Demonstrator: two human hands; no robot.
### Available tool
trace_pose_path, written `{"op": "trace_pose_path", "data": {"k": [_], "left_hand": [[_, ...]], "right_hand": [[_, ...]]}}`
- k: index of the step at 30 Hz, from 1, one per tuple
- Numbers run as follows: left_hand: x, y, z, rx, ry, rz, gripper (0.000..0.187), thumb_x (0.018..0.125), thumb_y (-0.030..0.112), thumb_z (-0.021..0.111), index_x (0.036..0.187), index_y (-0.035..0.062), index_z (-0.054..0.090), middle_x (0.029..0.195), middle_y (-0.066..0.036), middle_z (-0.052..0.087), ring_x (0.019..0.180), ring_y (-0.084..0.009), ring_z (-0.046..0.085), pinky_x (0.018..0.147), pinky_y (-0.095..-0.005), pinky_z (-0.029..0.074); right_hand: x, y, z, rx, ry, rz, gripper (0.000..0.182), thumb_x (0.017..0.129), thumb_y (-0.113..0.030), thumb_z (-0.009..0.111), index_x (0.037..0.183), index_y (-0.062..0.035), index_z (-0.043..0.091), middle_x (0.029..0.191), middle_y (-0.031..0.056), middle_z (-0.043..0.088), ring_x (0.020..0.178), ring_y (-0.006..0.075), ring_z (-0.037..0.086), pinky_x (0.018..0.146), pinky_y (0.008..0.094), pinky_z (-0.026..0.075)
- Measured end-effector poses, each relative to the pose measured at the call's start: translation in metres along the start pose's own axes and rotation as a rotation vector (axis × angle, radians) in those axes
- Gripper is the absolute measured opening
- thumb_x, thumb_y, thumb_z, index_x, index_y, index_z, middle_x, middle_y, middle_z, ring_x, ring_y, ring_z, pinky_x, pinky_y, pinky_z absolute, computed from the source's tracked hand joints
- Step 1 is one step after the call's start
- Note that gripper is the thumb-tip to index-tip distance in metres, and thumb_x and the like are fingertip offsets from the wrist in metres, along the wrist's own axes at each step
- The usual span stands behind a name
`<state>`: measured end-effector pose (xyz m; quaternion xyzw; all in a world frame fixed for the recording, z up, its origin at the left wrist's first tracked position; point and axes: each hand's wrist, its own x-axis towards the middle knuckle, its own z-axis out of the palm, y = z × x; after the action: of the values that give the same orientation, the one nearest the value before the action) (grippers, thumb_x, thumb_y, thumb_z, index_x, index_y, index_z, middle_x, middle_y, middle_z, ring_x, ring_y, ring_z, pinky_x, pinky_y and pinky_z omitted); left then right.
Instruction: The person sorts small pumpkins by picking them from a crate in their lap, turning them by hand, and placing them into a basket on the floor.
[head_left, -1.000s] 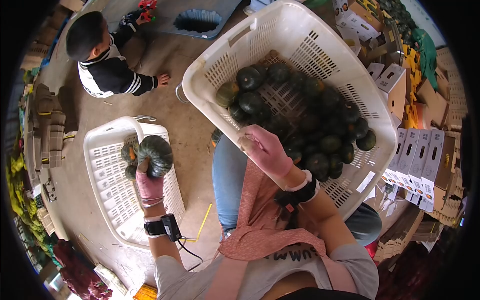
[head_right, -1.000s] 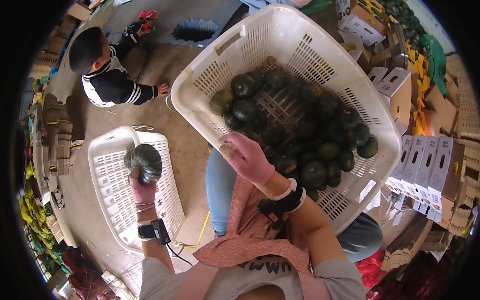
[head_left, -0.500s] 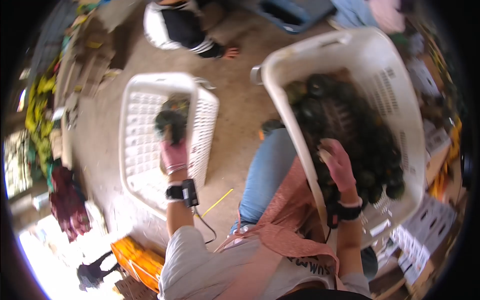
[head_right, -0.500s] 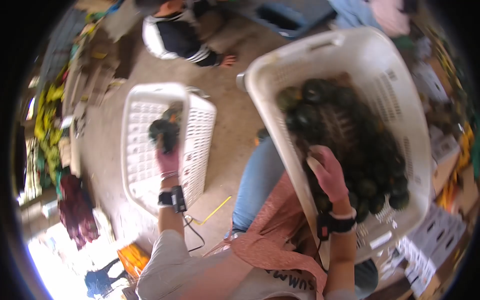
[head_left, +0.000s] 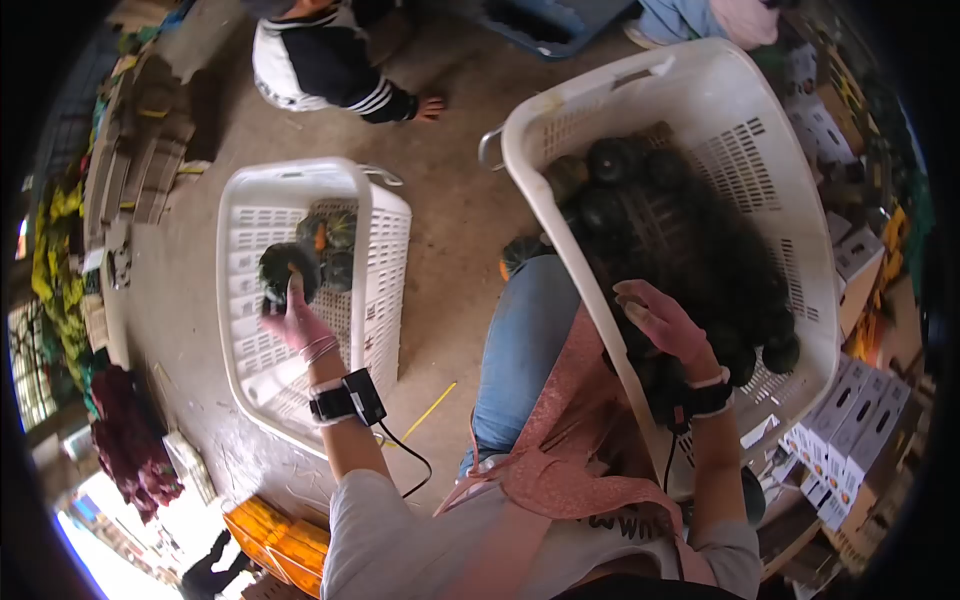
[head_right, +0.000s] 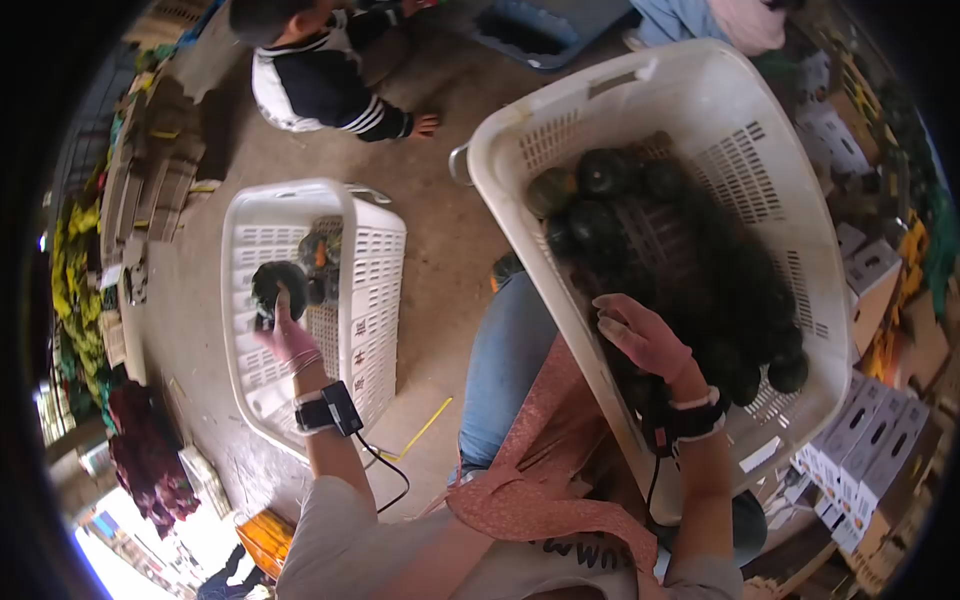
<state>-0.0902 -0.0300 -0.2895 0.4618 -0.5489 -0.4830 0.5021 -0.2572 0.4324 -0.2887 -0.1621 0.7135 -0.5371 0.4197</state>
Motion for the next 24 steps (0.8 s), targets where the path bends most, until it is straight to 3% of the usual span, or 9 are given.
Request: {"op": "trace_pose_path", "data": {"k": [2,4,7,10,16,19,21,22,24], "left_hand": [[-0.014,0.042,0.040,0.739,-0.059,0.736,0.063,0.067,0.014,0.079,0.115,-0.0038,0.042,0.112,-0.017,0.046,0.103,-0.0290,0.047,0.092,-0.0391,0.043],[-0.032,0.057,0.110,0.437,-0.418,0.901,0.062,0.073,0.016,0.075,0.122,-0.0021,0.041,0.117,-0.017,0.048,0.107,-0.0295,0.049,0.098,-0.0381,0.037],[-0.057,0.055,0.220,0.145,-0.983,0.873,0.054,0.081,0.030,0.066,0.121,-0.0004,0.046,0.113,-0.017,0.054,0.106,-0.0298,0.051,0.096,-0.0384,0.037],[-0.108,0.039,0.302,0.636,-1.132,1.034,0.055,0.081,0.037,0.063,0.120,0.0037,0.046,0.112,-0.020,0.054,0.104,-0.0367,0.052,0.090,-0.0415,0.041],[-0.133,0.041,0.316,0.859,-1.356,0.812,0.040,0.081,0.030,0.059,0.114,0.0109,0.046,0.093,-0.016,0.063,0.087,-0.0371,0.059,0.075,-0.0451,0.048],[-0.136,0.048,0.313,0.866,-1.346,0.791,0.037,0.080,0.022,0.058,0.114,0.0112,0.047,0.094,-0.016,0.063,0.088,-0.0374,0.059,0.076,-0.0452,0.048],[-0.136,0.052,0.312,0.845,-1.337,0.796,0.039,0.077,0.018,0.058,0.114,0.0106,0.047,0.093,-0.017,0.063,0.088,-0.0373,0.059,0.076,-0.0450,0.048],[-0.135,0.051,0.312,0.824,-1.340,0.795,0.038,0.077,0.018,0.058,0.113,0.0104,0.047,0.093,-0.017,0.063,0.088,-0.0373,0.059,0.076,-0.0449,0.048],[-0.134,0.047,0.312,0.779,-1.371,0.770,0.038,0.077,0.018,0.059,0.113,0.0097,0.048,0.093,-0.018,0.063,0.087,-0.0374,0.059,0.076,-0.0448,0.047]], "right_hand": [[0.015,0.004,-0.024,-0.118,0.046,0.188,0.042,0.086,-0.030,0.060,0.115,-0.0003,0.050,0.098,0.0119,0.058,0.091,0.0186,0.056,0.081,0.0287,0.045],[0.048,0.012,-0.035,-0.540,0.198,0.080,0.058,0.076,-0.042,0.065,0.116,-0.0040,0.051,0.109,0.0195,0.054,0.102,0.0341,0.053,0.088,0.0374,0.043],[0.120,0.004,-0.024,-0.828,0.260,-0.192,0.051,0.068,-0.025,0.068,0.115,-0.0131,0.052,0.113,0.0120,0.052,0.108,0.0331,0.048,0.090,0.0398,0.042],[0.193,0.010,-0.009,-1.096,0.250,-0.524,0.037,0.071,-0.008,0.059,0.108,-0.0163,0.056,0.112,0.0046,0.053,0.107,0.0235,0.050,0.087,0.0372,0.041],[0.226,0.034,0.014,-1.348,0.406,-0.351,0.040,0.065,-0.012,0.068,0.103,-0.0139,0.057,0.112,0.0057,0.051,0.109,0.0263,0.047,0.081,0.0358,0.045],[0.207,0.016,-0.011,-0.912,0.515,-0.086,0.049,0.061,-0.018,0.074,0.107,-0.0119,0.057,0.106,0.0083,0.050,0.105,0.0273,0.049,0.085,0.0352,0.045],[0.188,0.047,-0.039,-0.410,0.535,-0.179,0.066,0.055,-0.019,0.080,0.114,-0.0071,0.053,0.110,0.0097,0.051,0.104,0.0260,0.051,0.090,0.0349,0.044],[0.170,0.045,-0.048,0.159,0.408,-0.121,0.074,0.055,-0.017,0.082,0.120,-0.0034,0.050,0.119,0.0111,0.050,0.107,0.0223,0.051,0.094,0.0345,0.042],[0.122,0.026,-0.056,0.568,0.238,-0.226,0.085,0.057,-0.018,0.083,0.129,-0.0046,0.040,0.126,0.0117,0.047,0.115,0.0211,0.047,0.097,0.0333,0.040]]}}
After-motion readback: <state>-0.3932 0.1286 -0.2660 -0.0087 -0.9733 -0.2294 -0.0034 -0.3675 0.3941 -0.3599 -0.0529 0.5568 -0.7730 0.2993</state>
